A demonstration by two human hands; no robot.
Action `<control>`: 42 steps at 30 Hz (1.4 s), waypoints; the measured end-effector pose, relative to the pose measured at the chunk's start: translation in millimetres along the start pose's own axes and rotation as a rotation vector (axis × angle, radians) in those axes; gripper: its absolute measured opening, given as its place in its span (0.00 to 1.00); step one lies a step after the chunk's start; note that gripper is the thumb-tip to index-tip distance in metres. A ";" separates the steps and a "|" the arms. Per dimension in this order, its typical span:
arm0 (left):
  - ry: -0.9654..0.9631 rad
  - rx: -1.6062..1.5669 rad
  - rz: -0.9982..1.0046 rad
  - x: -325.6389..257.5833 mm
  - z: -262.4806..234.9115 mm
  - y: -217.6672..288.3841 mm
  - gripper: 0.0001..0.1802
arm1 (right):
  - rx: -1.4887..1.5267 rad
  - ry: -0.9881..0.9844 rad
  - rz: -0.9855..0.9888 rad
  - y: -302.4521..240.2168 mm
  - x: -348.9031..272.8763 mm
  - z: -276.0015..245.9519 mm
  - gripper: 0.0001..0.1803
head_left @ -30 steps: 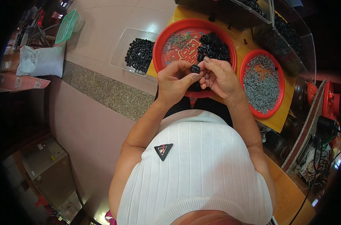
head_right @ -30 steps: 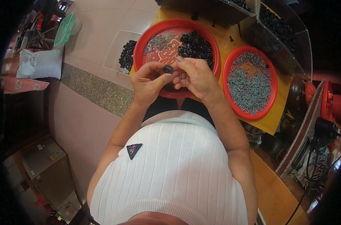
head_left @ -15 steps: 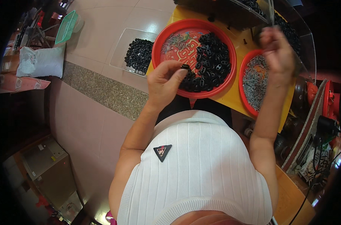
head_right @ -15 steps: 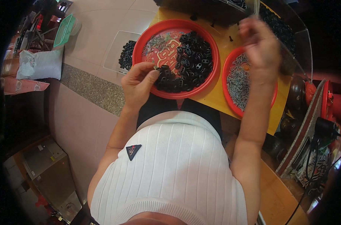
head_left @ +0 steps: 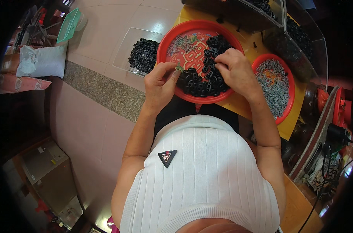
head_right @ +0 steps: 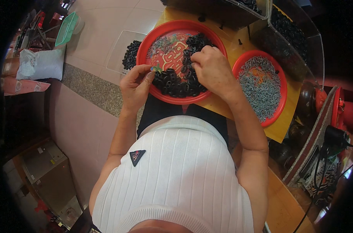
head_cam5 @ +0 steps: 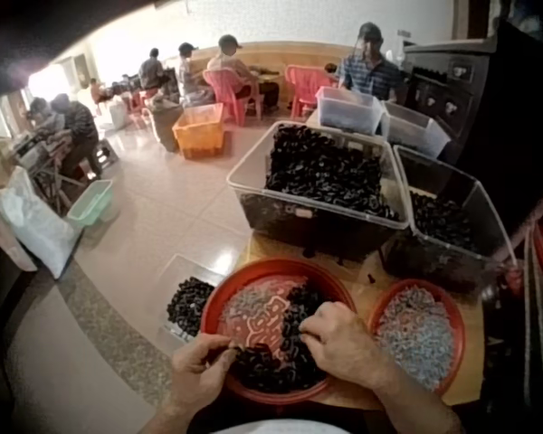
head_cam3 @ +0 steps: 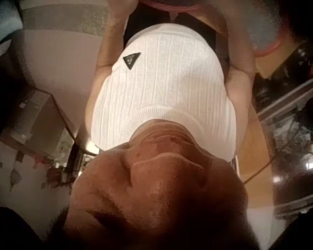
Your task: The person assembles small black plastic buckles by hand at a workstation.
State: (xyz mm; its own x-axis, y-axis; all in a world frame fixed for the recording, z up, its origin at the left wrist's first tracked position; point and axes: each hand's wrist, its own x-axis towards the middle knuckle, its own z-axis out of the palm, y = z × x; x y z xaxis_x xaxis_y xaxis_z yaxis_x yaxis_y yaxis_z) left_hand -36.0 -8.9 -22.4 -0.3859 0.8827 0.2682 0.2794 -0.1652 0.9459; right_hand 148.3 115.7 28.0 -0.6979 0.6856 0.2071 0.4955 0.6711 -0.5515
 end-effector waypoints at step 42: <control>-0.941 1.376 0.325 63.9 2.5 34.3 0.04 | 0.001 0.010 -0.010 -1.6 -11.0 20.5 0.04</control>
State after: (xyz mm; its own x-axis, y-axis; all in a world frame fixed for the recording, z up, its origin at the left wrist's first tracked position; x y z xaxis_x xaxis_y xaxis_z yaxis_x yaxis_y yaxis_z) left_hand -48.9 42.9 26.8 0.3120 0.9119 -0.2668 0.9311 -0.3493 -0.1053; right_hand 144.7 101.3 10.0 -0.6975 0.6817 0.2210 0.4879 0.6776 -0.5502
